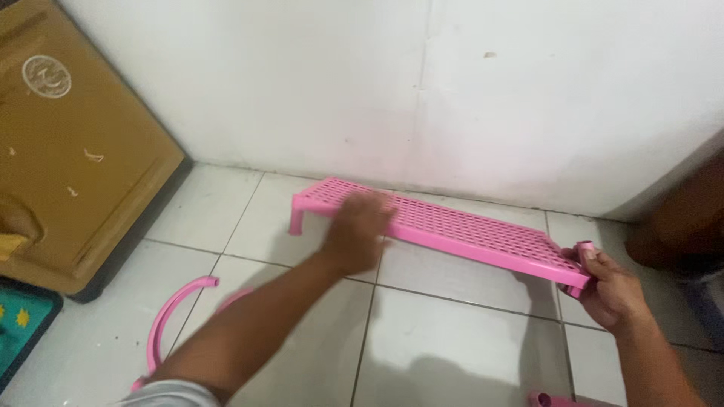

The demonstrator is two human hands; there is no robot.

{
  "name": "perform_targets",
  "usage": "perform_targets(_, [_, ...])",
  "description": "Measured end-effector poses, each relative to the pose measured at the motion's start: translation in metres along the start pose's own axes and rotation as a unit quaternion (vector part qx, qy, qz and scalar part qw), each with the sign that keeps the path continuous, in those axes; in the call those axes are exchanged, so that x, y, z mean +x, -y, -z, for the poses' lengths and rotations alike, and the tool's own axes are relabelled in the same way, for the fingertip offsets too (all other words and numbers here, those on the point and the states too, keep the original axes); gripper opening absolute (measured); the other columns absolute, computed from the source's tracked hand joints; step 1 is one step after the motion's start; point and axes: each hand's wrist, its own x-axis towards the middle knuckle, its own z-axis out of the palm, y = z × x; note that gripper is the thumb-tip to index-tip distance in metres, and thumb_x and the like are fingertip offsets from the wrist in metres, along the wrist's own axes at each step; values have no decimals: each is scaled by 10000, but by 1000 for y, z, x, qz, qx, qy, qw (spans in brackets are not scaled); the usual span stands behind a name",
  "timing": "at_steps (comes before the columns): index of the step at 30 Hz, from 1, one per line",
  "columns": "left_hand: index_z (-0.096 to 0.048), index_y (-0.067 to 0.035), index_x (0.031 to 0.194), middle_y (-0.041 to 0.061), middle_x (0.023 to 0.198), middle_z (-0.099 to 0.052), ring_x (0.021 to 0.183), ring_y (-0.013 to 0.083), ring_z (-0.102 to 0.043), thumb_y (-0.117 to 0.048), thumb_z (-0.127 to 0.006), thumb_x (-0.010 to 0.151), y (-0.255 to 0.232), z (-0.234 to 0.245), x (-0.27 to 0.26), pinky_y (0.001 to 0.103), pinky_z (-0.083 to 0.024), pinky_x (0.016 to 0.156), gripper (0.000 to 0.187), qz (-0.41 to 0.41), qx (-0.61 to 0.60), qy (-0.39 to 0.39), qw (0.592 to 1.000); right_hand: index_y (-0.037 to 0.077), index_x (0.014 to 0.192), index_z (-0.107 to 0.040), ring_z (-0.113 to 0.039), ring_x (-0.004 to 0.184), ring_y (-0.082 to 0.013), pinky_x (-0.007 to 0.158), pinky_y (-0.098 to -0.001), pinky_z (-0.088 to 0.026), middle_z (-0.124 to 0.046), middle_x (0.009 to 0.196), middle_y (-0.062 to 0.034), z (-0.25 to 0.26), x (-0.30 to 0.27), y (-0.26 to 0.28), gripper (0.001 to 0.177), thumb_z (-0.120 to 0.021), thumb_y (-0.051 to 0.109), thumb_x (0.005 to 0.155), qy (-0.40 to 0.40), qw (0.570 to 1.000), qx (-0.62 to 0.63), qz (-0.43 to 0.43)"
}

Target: The person assembles a pink plastic storage rack by inserting cylindrical legs into the corners of grid panels. They repeatedly attach and detach legs, reposition panels, and organize parts on the floor.

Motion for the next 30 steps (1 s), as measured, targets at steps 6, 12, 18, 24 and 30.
perform_targets(6, [-521, -73, 1417, 243, 1467, -491, 1323, 397, -459, -262, -941, 651, 92, 33, -51, 471, -385, 1085, 894, 396, -13, 84, 914, 16, 1443, -531, -570, 951, -266, 809, -456, -513, -632, 1175, -238, 29, 55, -50, 404, -486, 254, 1120, -33, 982, -177, 54])
perform_targets(12, [-523, -156, 1446, 135, 1369, -646, 1157, 273, -691, -170, -809, 768, 117, 18, -104, 392, -534, 995, 736, 482, -213, 140, 839, 24, 1437, -593, -653, 1036, -317, 839, -495, -561, -657, 1252, -218, -21, 44, -34, 416, -604, 239, 1082, -100, 886, -428, 148])
perform_targets(18, [-729, -101, 1179, 92, 973, -788, 806, 173, -756, -77, -700, 834, 115, 60, -136, 356, -589, 667, 346, 443, -298, 140, 834, 143, 1239, -724, -704, 1080, -227, 924, -424, -598, -729, 1249, -84, -178, -49, 4, 421, -778, 252, 835, 172, 759, -564, 275])
perform_targets(24, [-757, -13, 927, 79, 769, -761, 628, 127, -707, -56, -756, 825, 67, 83, -233, 290, -557, 580, 110, 438, -322, 148, 826, 106, 1103, -744, -785, 909, -141, 840, -302, -617, -787, 1006, -50, -310, -158, -103, 336, -811, 167, 779, 418, 708, -509, 253])
perform_targets(30, [-726, -63, 935, 45, 813, -746, 644, 116, -721, -46, -738, 797, 60, 79, -308, 318, -586, 571, 140, 577, -370, 154, 711, 45, 1132, -700, -759, 905, -118, 834, -276, -612, -798, 989, -56, -366, -194, -228, 261, -745, 77, 876, 287, 864, -390, 138])
